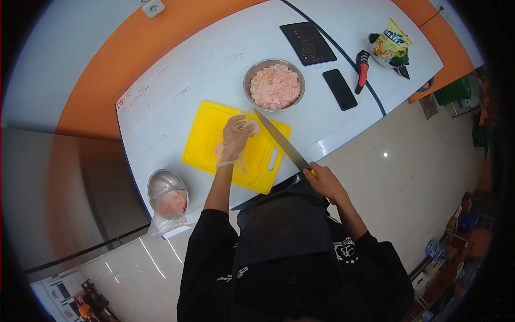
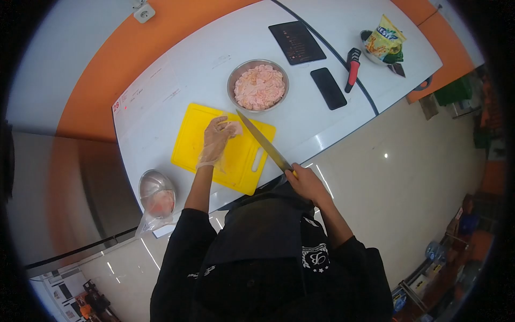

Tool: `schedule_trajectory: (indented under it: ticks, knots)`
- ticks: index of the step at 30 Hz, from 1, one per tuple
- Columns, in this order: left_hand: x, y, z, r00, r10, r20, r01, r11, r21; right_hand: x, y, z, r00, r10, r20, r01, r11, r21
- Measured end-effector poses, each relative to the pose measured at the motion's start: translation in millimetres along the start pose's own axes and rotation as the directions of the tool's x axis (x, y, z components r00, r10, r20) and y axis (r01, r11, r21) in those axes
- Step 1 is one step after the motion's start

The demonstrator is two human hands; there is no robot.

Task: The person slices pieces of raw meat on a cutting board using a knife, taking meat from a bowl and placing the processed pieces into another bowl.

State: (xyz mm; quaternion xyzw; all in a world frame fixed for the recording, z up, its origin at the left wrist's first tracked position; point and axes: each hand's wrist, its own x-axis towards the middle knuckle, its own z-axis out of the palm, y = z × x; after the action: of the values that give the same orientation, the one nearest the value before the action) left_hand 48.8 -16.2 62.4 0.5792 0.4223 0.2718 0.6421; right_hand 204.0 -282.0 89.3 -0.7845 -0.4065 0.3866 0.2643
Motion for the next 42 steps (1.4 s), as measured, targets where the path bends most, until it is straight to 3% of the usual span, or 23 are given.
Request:
schedule_trajectory:
  ticks: [5,8,11,14,17,20,23,26,32,42]
  knots:
    - [-10,-48,10,0.974,-0.082,-0.212,0.050,0.987,-0.152,31,-29,24,1.000,-0.014,-0.009,0.014,1.000,-0.027]
    - [-20,-82,1,0.914,-0.080,-0.398,0.032,0.992,-0.126,51,-32,47,0.998,-0.047,0.039,0.054,0.979,-0.197]
    - [-33,-87,-11,0.923,0.052,-0.380,-0.088,0.993,-0.078,55,-28,60,0.997,-0.035,0.072,0.050,0.974,-0.220]
    - [-42,-100,-32,0.938,0.089,-0.335,-0.102,0.994,-0.023,53,-27,59,0.997,-0.013,0.073,0.029,0.977,-0.212]
    - [-56,-84,-42,0.821,0.460,-0.338,-0.276,0.838,0.471,53,-25,60,0.997,-0.008,0.081,0.027,0.971,-0.237]
    - [-76,-36,-45,0.800,0.555,-0.228,-0.247,0.650,0.718,53,-29,66,0.997,-0.055,0.050,0.063,0.979,-0.193]
    - [-66,-39,-50,0.824,0.554,-0.122,-0.315,0.625,0.714,55,-59,75,0.997,-0.065,0.032,0.069,0.979,-0.191]
    - [-54,-40,-45,0.866,0.492,-0.094,-0.279,0.630,0.725,72,-74,99,0.991,-0.136,-0.011,0.129,0.959,-0.251]
    - [-35,-68,-40,0.912,0.374,-0.168,-0.148,0.682,0.716,103,-86,134,0.979,-0.192,-0.070,0.157,0.926,-0.344]
    - [-39,-64,-40,0.873,0.456,-0.172,-0.205,0.663,0.720,31,-78,119,0.992,0.122,0.022,-0.107,0.932,-0.347]
